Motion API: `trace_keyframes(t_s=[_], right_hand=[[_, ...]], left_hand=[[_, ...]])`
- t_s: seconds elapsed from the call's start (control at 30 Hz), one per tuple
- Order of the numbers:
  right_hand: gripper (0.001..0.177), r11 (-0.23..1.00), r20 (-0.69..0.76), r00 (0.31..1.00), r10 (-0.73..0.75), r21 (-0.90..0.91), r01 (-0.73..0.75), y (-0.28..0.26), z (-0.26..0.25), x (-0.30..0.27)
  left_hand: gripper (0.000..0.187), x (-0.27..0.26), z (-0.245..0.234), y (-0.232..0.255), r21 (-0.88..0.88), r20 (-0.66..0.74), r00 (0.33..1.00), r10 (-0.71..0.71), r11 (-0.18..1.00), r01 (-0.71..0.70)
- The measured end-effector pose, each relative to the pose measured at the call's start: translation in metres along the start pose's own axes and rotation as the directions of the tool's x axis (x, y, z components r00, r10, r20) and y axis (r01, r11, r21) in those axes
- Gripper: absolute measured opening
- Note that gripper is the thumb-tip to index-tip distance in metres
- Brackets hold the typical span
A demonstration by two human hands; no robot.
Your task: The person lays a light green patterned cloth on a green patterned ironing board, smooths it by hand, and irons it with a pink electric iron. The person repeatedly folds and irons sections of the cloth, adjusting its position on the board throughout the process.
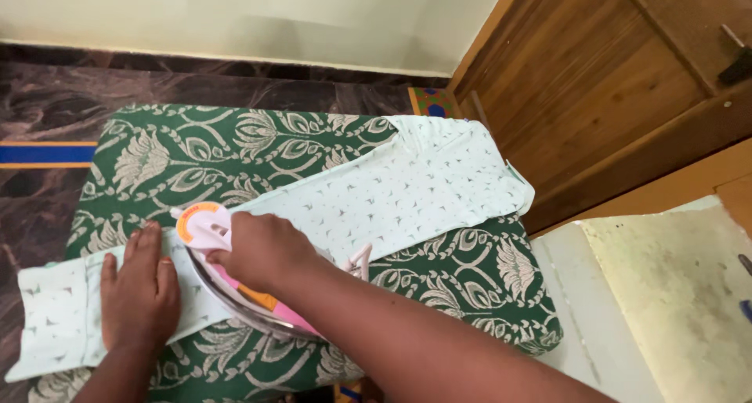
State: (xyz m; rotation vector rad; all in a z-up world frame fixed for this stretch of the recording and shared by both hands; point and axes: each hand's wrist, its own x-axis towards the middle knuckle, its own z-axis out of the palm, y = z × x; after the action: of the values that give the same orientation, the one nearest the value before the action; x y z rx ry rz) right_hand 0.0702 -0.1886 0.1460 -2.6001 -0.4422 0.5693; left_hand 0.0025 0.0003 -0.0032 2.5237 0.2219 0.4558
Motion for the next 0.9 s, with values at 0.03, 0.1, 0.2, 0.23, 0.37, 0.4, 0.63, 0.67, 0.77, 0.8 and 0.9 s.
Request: trace_keyframes(t_s=[0.03, 0.1, 0.2, 0.23, 0.37, 0.4, 0.63, 0.67, 0.77, 0.8, 0.9], right_hand=[[0.051, 1.0, -0.01, 1.0, 0.006, 0.0, -0.006, 0.004, 0.0, -0.003], [0.051, 0.999, -0.016, 0.999, 0.038, -0.003, -0.039, 0.017, -0.008, -0.006], [0.05, 0.997, -0.064, 0.995, 0.078, 0.009, -0.077, 0.041, -0.031, -0.001], [0.049, 0.996, -0.078, 0.993, 0.094, 0.022, -0.092, 0.05, -0.037, 0.0], [0.047, 0.984, -0.156, 0.972, 0.176, 0.01, -0.177, 0.098, -0.063, 0.007], [0.047, 0.981, -0.166, 0.967, 0.195, 0.015, -0.195, 0.109, -0.07, 0.009], [0.047, 0.967, -0.261, 0.932, 0.251, 0.028, -0.253, 0.174, -0.109, 0.018], [0.047, 0.967, -0.266, 0.931, 0.251, 0.019, -0.255, 0.181, -0.114, 0.019], [0.048, 0.963, -0.275, 0.925, 0.261, 0.011, -0.269, 0.2, -0.121, 0.02], [0.048, 0.962, -0.281, 0.923, 0.264, 0.012, -0.271, 0.207, -0.127, 0.021], [0.048, 0.954, -0.279, 0.916, 0.288, 0.003, -0.298, 0.225, -0.139, 0.026]], left_hand=[[0.061, -0.003, 0.001, -0.001, 0.037, 0.01, 1.0, -0.008, 0.999, 0.007], [0.062, -0.005, 0.005, -0.002, 0.11, 0.029, 0.999, -0.018, 0.994, 0.014], [0.062, -0.002, 0.007, -0.002, 0.218, 0.03, 1.0, 0.009, 0.976, -0.015], [0.062, -0.001, 0.006, -0.004, 0.226, 0.017, 1.0, 0.021, 0.974, -0.024], [0.061, -0.002, 0.014, 0.0, 0.272, 0.017, 1.0, 0.013, 0.962, -0.017], [0.061, 0.0, 0.015, 0.002, 0.295, 0.022, 1.0, -0.004, 0.955, -0.003], [0.067, 0.032, 0.078, 0.085, 0.24, 0.123, 0.983, 0.136, 0.957, -0.162], [0.067, 0.038, 0.091, 0.102, 0.26, 0.15, 0.974, 0.172, 0.943, -0.207], [0.07, 0.045, 0.122, 0.149, 0.283, 0.223, 0.958, 0.182, 0.928, -0.242], [0.072, 0.049, 0.128, 0.16, 0.284, 0.239, 0.956, 0.17, 0.929, -0.236], [0.071, 0.051, 0.137, 0.179, 0.345, 0.284, 0.949, 0.135, 0.909, -0.232]])
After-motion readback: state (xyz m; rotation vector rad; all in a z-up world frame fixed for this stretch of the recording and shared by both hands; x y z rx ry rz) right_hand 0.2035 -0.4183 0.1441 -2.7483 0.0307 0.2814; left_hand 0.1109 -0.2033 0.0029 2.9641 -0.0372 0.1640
